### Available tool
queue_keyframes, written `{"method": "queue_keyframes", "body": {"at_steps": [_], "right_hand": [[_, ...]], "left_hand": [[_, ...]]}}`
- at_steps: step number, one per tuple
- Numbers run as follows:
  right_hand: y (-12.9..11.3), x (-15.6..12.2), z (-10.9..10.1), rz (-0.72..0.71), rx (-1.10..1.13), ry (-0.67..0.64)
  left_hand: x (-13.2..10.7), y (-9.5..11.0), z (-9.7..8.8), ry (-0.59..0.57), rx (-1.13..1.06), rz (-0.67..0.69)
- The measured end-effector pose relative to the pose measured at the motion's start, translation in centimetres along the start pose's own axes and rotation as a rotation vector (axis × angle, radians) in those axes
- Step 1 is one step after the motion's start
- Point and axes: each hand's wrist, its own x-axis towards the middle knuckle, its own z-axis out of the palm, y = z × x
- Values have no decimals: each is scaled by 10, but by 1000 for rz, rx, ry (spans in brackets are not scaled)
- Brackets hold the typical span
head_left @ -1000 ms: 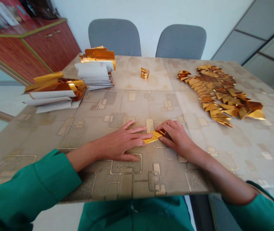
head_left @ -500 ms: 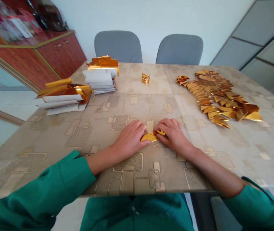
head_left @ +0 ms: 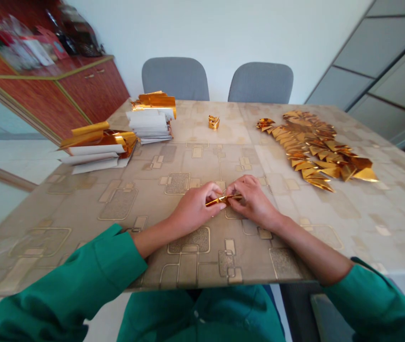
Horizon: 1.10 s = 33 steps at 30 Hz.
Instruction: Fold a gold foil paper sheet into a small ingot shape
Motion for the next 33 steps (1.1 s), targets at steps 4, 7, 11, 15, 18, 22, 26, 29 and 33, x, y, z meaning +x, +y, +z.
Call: {"method": "queue_keyframes", "body": {"at_steps": [4, 7, 11, 15, 18, 22, 26, 29, 33], "right_hand": [[1, 6, -1, 90, 151, 82], [7, 8, -5, 261, 431, 262], [4, 5, -6, 450, 774, 287], [-10, 1, 4, 414, 974, -25], [-13, -1, 10, 395, 1038, -10], [-7, -3, 8, 373, 983, -4], [-6, -4, 1, 401, 1019, -60], [-6, -4, -5, 416, 1075, -46], [-2, -4, -12, 386, 1033, 102]], "left_hand": [[2, 0, -2, 54, -223, -51], [5, -1, -5, 122, -498, -105], [7, -1, -5, 258, -679, -141], [5, 1, -2, 252, -698, -120], [3, 1, 0, 215, -691, -102], [3, -1, 1, 247, -682, -89], [2, -2, 1, 274, -640, -71], [2, -2, 1, 256, -596, -25], [-1, -1, 0, 254, -446, 39]]}}
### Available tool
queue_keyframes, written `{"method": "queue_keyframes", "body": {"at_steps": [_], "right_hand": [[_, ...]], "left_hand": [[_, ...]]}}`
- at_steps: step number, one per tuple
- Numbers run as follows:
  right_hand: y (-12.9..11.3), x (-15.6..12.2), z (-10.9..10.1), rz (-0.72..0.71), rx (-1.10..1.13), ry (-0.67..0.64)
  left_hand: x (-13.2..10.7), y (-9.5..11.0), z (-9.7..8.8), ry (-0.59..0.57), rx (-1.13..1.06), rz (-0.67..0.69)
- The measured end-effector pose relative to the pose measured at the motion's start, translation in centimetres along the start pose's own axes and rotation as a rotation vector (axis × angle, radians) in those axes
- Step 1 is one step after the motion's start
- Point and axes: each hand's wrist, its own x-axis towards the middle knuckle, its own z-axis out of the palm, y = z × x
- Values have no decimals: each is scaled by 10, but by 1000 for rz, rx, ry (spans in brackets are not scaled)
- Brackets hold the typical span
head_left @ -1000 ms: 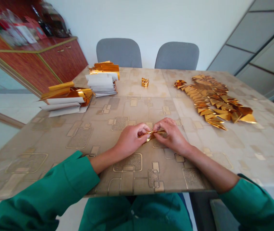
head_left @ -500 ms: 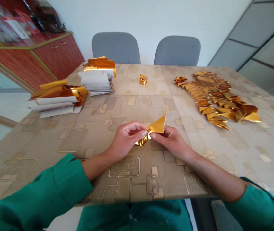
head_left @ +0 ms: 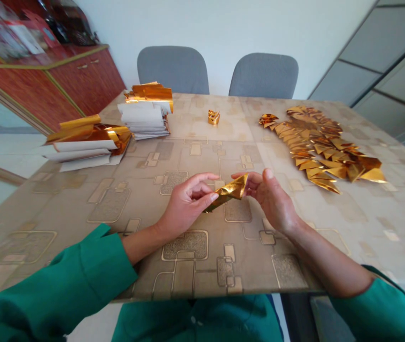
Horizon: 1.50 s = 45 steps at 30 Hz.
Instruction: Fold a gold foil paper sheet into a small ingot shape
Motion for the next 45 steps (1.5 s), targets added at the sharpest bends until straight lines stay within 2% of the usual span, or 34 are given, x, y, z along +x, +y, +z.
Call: {"method": "queue_keyframes", "body": {"at_steps": [2, 5, 9, 15, 18, 20, 24, 27, 30, 36, 40, 45], "right_hand": [[-2, 0, -3, -61, -95, 4], [-6, 1, -3, -156, -268, -88], [-10, 2, -1, -369, -510, -149], [-11, 4, -4, -586, -736, -221], [-7, 2, -9, -631, -859, -261], [-4, 1, -11, -627, -929, -333], [-1, 1, -15, -566, -987, -549], [-3, 2, -18, -502, -964, -614], [-6, 3, -23, -443, -904, -622], [-5, 5, -28, -401, -839, -639], [-1, 7, -19, -342, -760, -571], [2, 5, -9, -250, -694, -477]], "left_hand": [[-1, 1, -1, 4, 119, 91], [-4, 2, -2, 1, 330, 288], [-5, 1, -4, -5, 518, 490], [0, 1, -7, -58, 573, 656], [2, 1, -7, -109, 704, 718], [1, 1, -7, -171, 823, 721], [-5, -2, -6, -367, 1015, 720], [-12, -4, -8, -465, 1072, 686], [-17, -5, -12, -503, 1034, 672], [-24, -7, -17, -502, 1002, 722], [-24, -7, -16, -509, 1004, 706], [-22, -2, -13, -508, 960, 623]]}}
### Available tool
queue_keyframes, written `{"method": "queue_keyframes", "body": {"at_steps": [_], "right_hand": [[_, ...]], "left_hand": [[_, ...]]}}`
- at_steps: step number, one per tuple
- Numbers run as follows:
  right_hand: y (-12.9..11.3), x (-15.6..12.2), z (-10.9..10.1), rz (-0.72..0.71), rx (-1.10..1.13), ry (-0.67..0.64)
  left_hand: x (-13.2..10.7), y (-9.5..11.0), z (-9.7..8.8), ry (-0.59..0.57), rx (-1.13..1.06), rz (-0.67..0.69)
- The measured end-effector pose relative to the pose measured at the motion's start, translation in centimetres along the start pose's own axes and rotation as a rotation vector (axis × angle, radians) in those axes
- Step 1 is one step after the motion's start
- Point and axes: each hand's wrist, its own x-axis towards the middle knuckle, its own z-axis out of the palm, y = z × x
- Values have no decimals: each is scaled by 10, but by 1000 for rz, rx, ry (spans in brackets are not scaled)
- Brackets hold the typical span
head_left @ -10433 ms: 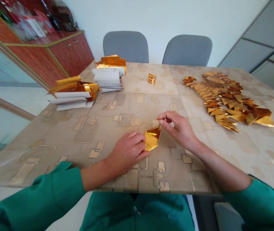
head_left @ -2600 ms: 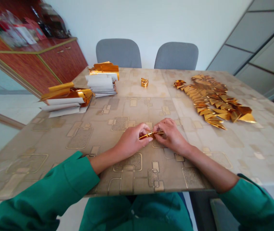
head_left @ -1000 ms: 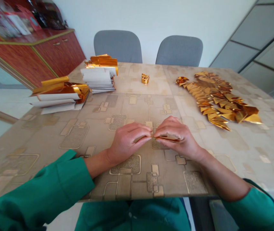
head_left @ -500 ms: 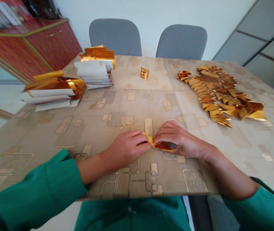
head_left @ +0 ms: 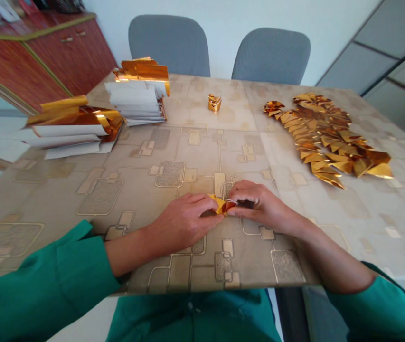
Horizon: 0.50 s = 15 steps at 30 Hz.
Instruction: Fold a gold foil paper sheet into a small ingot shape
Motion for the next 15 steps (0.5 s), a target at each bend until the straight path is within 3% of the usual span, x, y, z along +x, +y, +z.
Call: {"method": "queue_keyframes", "body": {"at_steps": [5, 10, 13, 15], "right_hand": [[-2, -3, 0, -11, -7, -79], [-1, -1, 1, -59, -6, -22], [0, 0, 1, -62, -36, 58], [0, 0, 0, -71, -47, 141]], "left_hand": [[1, 1, -2, -15, -41, -28], [-1, -6, -4, 128, -200, -95], [0, -9, -10, 253, -362, -239], [0, -9, -16, 269, -580, -439]]}}
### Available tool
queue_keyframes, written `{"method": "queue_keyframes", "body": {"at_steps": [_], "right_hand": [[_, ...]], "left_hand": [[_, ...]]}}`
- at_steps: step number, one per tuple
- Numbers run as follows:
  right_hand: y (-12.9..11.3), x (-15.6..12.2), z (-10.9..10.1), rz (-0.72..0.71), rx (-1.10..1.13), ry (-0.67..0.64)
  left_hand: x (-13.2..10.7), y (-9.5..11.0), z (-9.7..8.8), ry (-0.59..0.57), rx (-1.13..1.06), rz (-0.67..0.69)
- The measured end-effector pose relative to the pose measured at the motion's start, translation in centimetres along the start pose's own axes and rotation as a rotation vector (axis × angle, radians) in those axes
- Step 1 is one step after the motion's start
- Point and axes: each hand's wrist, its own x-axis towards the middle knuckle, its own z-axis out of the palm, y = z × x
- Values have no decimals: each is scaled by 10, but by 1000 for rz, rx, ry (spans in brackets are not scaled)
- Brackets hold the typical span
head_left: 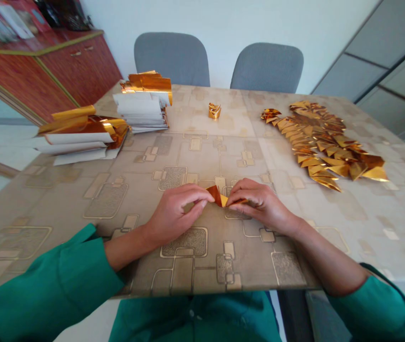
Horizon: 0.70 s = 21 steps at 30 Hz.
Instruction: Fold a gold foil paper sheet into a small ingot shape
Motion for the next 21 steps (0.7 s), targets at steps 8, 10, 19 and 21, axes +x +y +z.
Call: {"method": "queue_keyframes", "body": {"at_steps": [8, 10, 19, 21], "right_hand": [[-9, 3, 5, -147, -77, 217], [-12, 4, 7, -184, -106, 177], [-23, 2, 1, -75, -10, 81], [-22, 1, 0, -53, 12, 89]], "left_hand": [[3, 6, 11, -287, -1142, -793], [4, 5, 16, -147, -1211, -793], [-1, 6, 23, 189, -1002, -636], [-1, 6, 23, 224, -998, -616]]}}
